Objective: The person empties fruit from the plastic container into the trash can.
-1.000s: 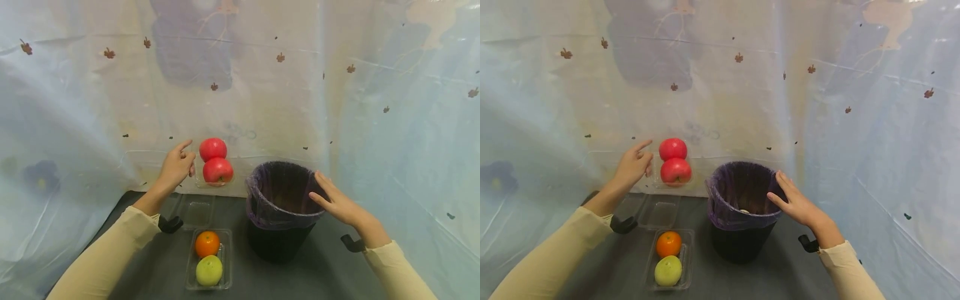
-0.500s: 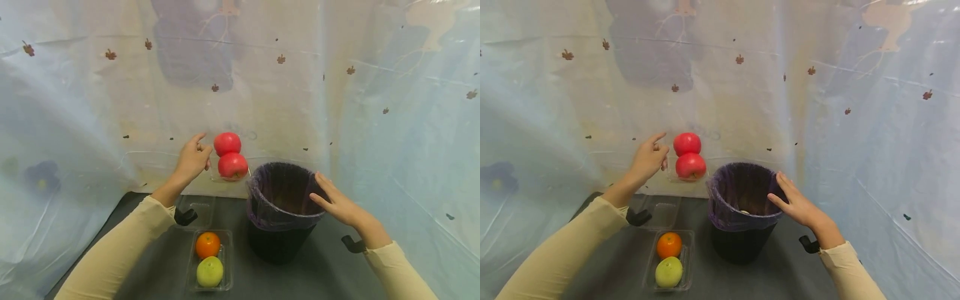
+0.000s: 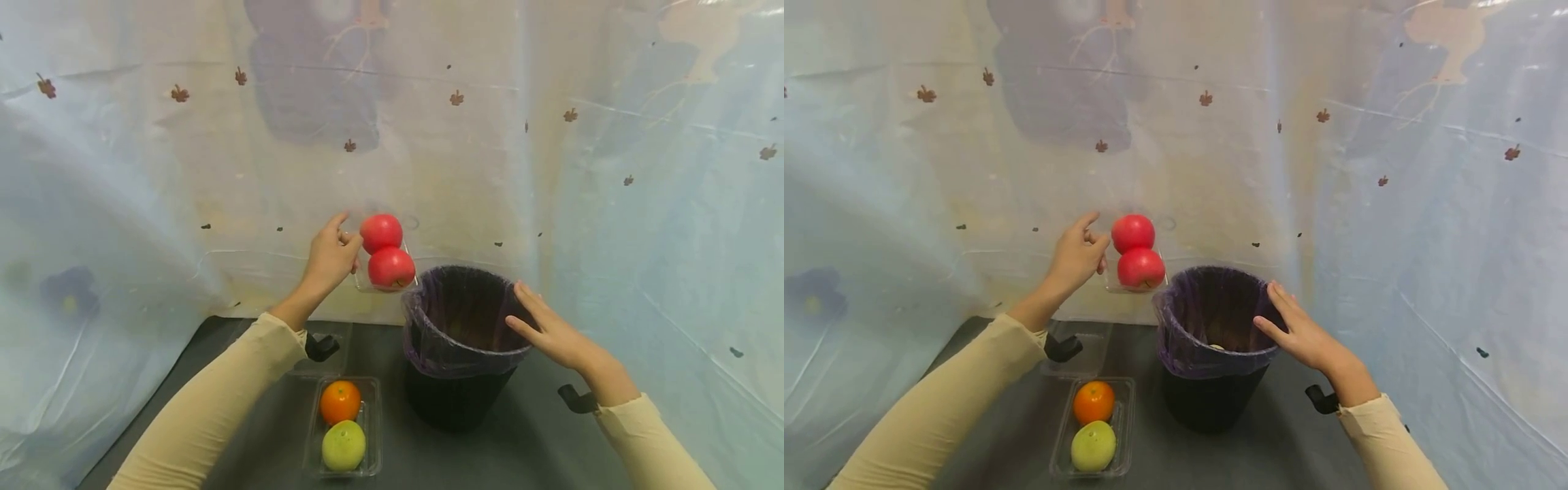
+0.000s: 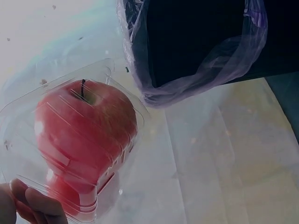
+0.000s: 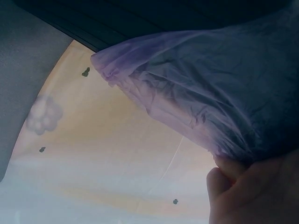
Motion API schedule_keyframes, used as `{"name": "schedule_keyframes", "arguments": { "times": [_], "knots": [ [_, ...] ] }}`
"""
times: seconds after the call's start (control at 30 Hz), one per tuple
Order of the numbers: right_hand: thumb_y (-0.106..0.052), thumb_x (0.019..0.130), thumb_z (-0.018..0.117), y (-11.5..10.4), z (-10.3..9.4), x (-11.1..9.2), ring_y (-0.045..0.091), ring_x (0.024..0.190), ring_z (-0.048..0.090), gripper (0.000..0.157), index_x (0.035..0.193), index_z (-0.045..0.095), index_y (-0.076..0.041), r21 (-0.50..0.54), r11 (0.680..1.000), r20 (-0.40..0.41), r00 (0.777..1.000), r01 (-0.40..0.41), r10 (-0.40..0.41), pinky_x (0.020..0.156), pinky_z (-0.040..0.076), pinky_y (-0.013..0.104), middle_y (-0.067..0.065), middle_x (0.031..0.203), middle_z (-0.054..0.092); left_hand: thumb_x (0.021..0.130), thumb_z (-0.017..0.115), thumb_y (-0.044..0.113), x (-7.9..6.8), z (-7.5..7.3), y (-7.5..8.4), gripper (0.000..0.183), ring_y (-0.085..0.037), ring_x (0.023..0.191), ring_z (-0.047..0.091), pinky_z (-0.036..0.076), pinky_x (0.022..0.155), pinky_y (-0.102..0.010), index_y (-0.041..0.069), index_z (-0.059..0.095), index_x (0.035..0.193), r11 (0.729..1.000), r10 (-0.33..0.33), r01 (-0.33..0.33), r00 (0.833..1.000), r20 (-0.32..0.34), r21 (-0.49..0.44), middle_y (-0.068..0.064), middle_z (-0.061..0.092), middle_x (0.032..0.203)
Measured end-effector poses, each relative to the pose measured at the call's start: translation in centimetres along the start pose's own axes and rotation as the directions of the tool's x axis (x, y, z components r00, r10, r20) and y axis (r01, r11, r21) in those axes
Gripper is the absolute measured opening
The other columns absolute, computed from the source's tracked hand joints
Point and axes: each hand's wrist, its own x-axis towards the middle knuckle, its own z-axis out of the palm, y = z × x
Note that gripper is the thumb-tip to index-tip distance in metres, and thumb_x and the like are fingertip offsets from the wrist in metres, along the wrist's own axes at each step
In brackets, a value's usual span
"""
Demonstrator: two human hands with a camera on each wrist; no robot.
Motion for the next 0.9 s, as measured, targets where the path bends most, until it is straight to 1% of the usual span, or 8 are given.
{"name": "schedule_keyframes", "arguments": {
  "times": [0.2, 0.33, 0.43, 0.53, 0.6, 0.7, 0.83, 0.9],
  "knots": [
    [-0.043, 0.103, 0.051, 0.1, 0.1, 0.0, 0.04, 0.152, -0.004, 0.079, 0.162, 0.008, -0.013, -0.004, 1.0, 0.007, 1.0, -0.008, 0.008, 0.113, 0.008, 0.071, 0.01, 0.168, -0.001, 0.094, 0.052, 0.012, 0.1, 1.1, 0.2, 0.066, -0.023, 0.052, 0.06, 0.053, 0.051, -0.031, 0.003, 0.031, 0.156, 0.999, 0.034, -0.034, 0.999, -0.01, -0.019, -0.011, 0.058, 0.078],
    [-0.042, 0.104, 0.051, 0.2, 0.1, -0.1, 0.04, 0.152, -0.004, 0.079, 0.162, 0.008, -0.012, -0.004, 1.0, 0.003, 1.0, -0.004, 0.004, 0.113, 0.009, 0.071, 0.011, 0.168, 0.0, 0.093, 0.052, 0.012, 0.1, 1.7, 0.4, 0.068, -0.02, 0.052, 0.061, 0.05, 0.05, -0.03, 0.002, 0.03, 0.156, 0.998, 0.064, -0.063, 0.998, -0.023, 0.027, -0.007, 0.059, 0.075],
    [-0.042, 0.104, 0.051, 0.2, 0.1, -0.1, 0.04, 0.153, -0.004, 0.078, 0.162, 0.008, -0.012, -0.003, 1.0, 0.0, 1.0, -0.001, 0.001, 0.113, 0.009, 0.071, 0.011, 0.168, 0.0, 0.093, 0.052, 0.012, 0.0, 2.1, 0.6, 0.068, -0.019, 0.051, 0.061, 0.048, 0.05, -0.031, 0.002, 0.031, 0.156, 0.992, 0.096, -0.093, 0.995, -0.036, 0.085, -0.006, 0.059, 0.069],
    [-0.042, 0.104, 0.051, 0.2, 0.1, -0.1, 0.039, 0.153, -0.004, 0.078, 0.162, 0.009, -0.013, -0.001, 1.0, -0.002, 1.0, -0.001, 0.001, 0.113, 0.009, 0.071, 0.011, 0.168, 0.001, 0.092, 0.052, 0.011, -0.1, 2.4, 0.9, 0.069, -0.018, 0.05, 0.06, 0.045, 0.048, -0.03, 0.004, 0.031, 0.157, 0.984, 0.134, -0.128, 0.99, -0.042, 0.12, -0.006, 0.057, 0.063],
    [-0.043, 0.103, 0.051, 0.2, 0.1, -0.1, 0.039, 0.153, -0.004, 0.078, 0.162, 0.009, -0.013, 0.001, 1.0, 0.0, 1.0, -0.002, 0.002, 0.113, 0.009, 0.071, 0.01, 0.168, 0.0, 0.091, 0.052, 0.01, 0.0, 2.7, 1.0, 0.07, -0.017, 0.049, 0.057, 0.041, 0.046, -0.029, 0.006, 0.03, 0.158, 0.979, 0.156, -0.148, 0.987, -0.042, 0.143, -0.005, 0.054, 0.061],
    [-0.043, 0.103, 0.051, 0.3, 0.1, 0.0, 0.039, 0.153, -0.005, 0.079, 0.163, 0.008, -0.014, 0.005, 1.0, 0.004, 1.0, -0.006, 0.006, 0.113, 0.008, 0.071, 0.01, 0.168, 0.0, 0.09, 0.053, 0.009, 0.0, 3.1, 1.2, 0.072, -0.013, 0.048, 0.047, 0.037, 0.045, -0.028, 0.008, 0.03, 0.158, 0.969, 0.194, -0.184, 0.98, -0.051, 0.165, -0.003, 0.049, 0.059],
    [-0.043, 0.104, 0.05, 0.5, 0.1, 0.1, 0.04, 0.152, -0.005, 0.078, 0.163, 0.007, -0.014, 0.003, 1.0, 0.002, 1.0, -0.001, 0.001, 0.113, 0.008, 0.071, 0.01, 0.168, -0.001, 0.09, 0.055, 0.009, -0.1, 3.7, 1.5, 0.072, -0.011, 0.053, 0.035, 0.033, 0.047, -0.027, 0.008, 0.03, 0.158, 0.949, 0.253, -0.234, 0.965, -0.066, 0.209, -0.001, 0.043, 0.059],
    [-0.042, 0.104, 0.05, 0.5, 0.0, 0.1, 0.04, 0.152, -0.004, 0.078, 0.163, 0.008, -0.014, 0.004, 1.0, -0.001, 1.0, 0.001, -0.001, 0.113, 0.008, 0.071, 0.01, 0.168, 0.0, 0.091, 0.055, 0.009, -0.2, 3.9, 1.7, 0.072, -0.011, 0.054, 0.034, 0.032, 0.047, -0.027, 0.01, 0.03, 0.158, 0.938, 0.281, -0.258, 0.957, -0.072, 0.233, 0.0, 0.042, 0.06]
  ]
}}
